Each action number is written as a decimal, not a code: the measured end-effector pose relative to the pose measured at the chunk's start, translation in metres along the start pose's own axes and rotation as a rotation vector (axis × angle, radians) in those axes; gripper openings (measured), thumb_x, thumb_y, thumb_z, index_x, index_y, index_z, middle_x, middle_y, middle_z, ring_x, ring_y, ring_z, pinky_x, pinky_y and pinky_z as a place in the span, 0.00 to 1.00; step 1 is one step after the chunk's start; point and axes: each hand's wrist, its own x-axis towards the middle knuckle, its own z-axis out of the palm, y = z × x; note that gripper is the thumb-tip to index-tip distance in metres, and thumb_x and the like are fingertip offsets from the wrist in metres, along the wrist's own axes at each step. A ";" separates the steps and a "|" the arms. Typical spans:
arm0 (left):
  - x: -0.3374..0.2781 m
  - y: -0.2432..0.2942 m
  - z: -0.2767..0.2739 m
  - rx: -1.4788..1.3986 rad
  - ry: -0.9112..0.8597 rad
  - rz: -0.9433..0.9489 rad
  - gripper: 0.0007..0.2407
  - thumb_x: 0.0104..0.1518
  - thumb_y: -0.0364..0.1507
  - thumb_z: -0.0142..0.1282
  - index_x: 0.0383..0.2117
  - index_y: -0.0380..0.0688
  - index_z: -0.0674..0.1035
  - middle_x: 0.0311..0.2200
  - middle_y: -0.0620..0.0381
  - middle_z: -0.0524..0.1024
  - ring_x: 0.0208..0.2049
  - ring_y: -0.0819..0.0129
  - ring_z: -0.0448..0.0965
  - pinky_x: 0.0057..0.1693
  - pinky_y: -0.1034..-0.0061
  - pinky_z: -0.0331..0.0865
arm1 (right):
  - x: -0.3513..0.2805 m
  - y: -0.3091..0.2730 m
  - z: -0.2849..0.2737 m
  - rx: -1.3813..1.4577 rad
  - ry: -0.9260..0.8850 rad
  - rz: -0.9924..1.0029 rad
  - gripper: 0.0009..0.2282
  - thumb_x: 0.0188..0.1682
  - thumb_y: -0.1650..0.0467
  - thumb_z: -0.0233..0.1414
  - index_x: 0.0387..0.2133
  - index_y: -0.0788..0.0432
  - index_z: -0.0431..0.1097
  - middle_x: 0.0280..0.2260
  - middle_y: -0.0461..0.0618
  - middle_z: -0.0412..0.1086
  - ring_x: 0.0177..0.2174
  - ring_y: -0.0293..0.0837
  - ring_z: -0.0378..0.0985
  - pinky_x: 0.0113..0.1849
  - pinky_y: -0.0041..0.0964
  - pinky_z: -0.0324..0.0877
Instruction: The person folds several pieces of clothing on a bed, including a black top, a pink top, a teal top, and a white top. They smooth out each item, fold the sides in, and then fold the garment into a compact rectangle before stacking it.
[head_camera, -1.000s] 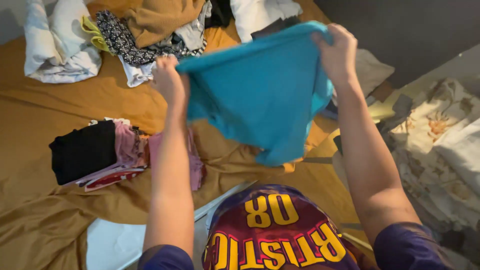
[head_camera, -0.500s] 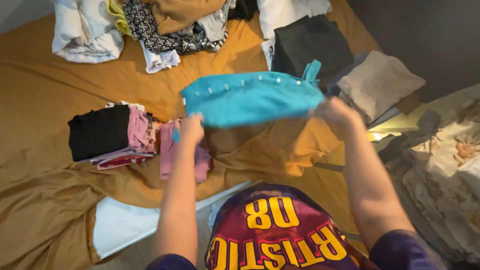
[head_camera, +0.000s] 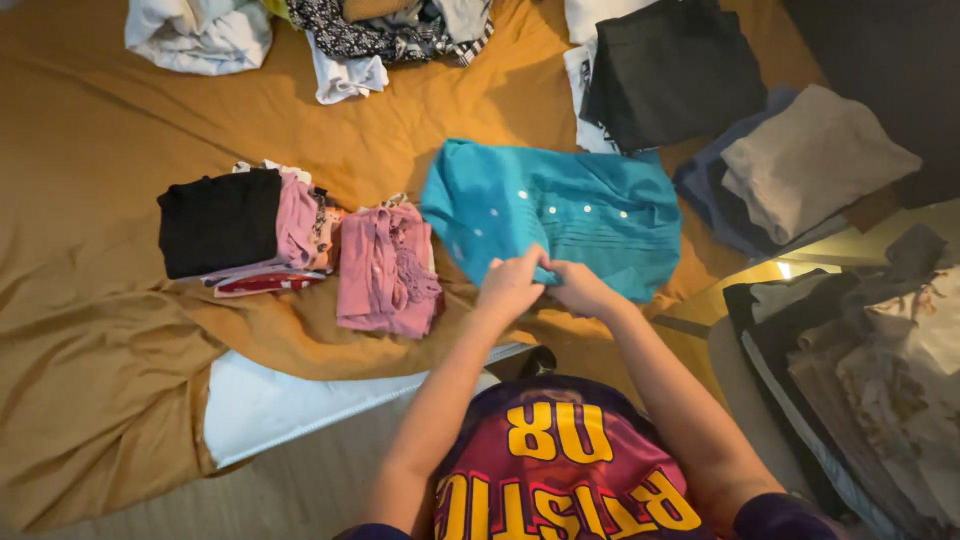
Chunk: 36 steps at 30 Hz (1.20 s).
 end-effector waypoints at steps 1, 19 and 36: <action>0.000 0.000 -0.016 -0.085 -0.017 -0.083 0.14 0.50 0.30 0.63 0.44 0.52 0.79 0.33 0.49 0.82 0.41 0.46 0.80 0.49 0.55 0.68 | -0.005 -0.007 -0.004 -0.019 -0.012 0.024 0.17 0.45 0.69 0.56 0.50 0.54 0.73 0.29 0.53 0.75 0.24 0.45 0.74 0.29 0.44 0.71; 0.007 -0.074 0.024 -1.084 -0.172 -0.245 0.24 0.60 0.43 0.61 0.57 0.40 0.74 0.53 0.57 0.76 0.55 0.66 0.73 0.61 0.68 0.65 | -0.033 -0.024 -0.061 0.784 0.354 -0.020 0.18 0.51 0.66 0.54 0.53 0.61 0.69 0.48 0.49 0.74 0.47 0.45 0.77 0.51 0.45 0.71; 0.036 -0.067 -0.100 -0.076 -0.024 -0.030 0.10 0.50 0.27 0.55 0.38 0.47 0.82 0.42 0.44 0.80 0.46 0.46 0.79 0.50 0.57 0.73 | -0.047 -0.063 -0.109 -0.521 0.378 -0.187 0.09 0.54 0.65 0.56 0.37 0.61 0.74 0.30 0.60 0.74 0.34 0.58 0.77 0.38 0.49 0.71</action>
